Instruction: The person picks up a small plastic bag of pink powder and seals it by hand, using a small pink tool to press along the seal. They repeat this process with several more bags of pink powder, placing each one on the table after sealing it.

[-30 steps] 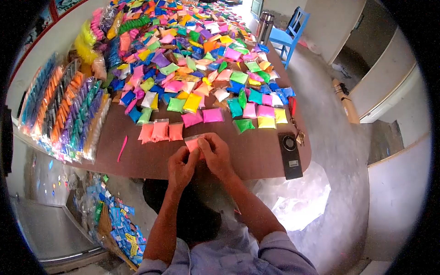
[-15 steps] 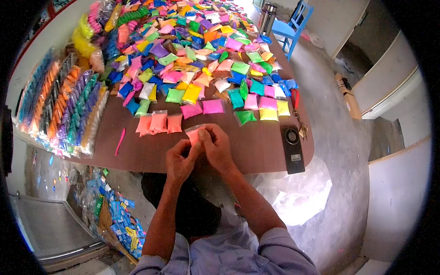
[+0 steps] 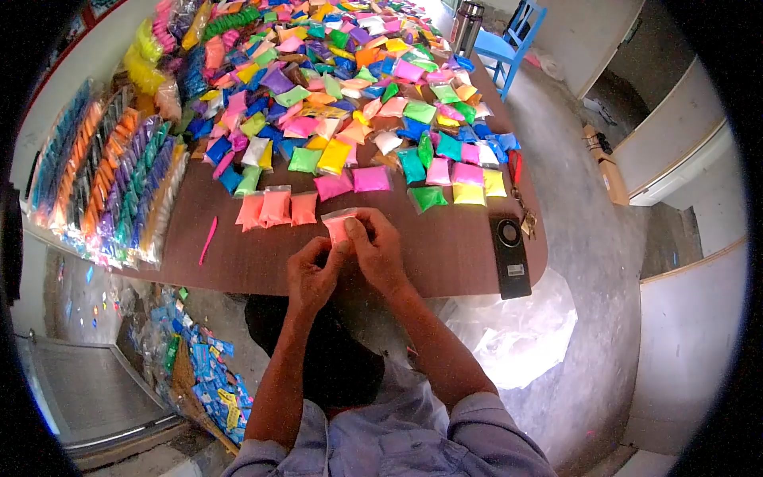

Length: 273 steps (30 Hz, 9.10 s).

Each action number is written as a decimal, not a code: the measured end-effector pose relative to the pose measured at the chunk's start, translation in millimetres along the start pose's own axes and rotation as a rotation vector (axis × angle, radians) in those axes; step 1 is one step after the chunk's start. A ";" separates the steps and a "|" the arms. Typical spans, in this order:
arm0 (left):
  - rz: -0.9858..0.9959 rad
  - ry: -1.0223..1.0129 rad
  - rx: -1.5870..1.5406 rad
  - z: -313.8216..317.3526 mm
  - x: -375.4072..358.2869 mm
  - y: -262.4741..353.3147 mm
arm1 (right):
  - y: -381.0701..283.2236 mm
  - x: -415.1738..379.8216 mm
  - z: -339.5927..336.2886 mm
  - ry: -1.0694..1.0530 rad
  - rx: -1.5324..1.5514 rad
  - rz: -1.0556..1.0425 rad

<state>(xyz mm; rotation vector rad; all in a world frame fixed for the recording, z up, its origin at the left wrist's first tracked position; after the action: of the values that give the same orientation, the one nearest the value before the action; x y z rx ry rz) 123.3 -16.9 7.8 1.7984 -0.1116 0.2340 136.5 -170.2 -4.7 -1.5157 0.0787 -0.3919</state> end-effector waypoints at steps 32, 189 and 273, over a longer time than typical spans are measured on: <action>-0.050 0.087 -0.111 -8.1 3.0 -9.5 | -5.6 -3.1 4.0 -0.077 -0.018 -0.046; 0.136 0.276 0.154 -27.4 -28.9 5.2 | -40.9 -59.8 -16.2 -0.272 -0.913 -0.600; 0.124 -0.069 0.410 -2.0 13.3 9.9 | -52.8 -59.0 -33.0 -0.099 -0.655 -0.609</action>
<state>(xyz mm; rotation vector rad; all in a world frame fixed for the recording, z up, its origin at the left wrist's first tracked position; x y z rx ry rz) 134.0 -16.6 20.5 2.2111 -0.2381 0.2991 61.1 -184.5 33.6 -2.1991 -0.3772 -0.8300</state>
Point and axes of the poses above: each hand's wrist, its own x-axis towards the middle knuckle, its own z-axis out of the palm, y = z × x, the point moved 8 cm from there along x, towards the middle knuckle, and after that the axes turned 8 degrees about y, right-handed, at the moved point
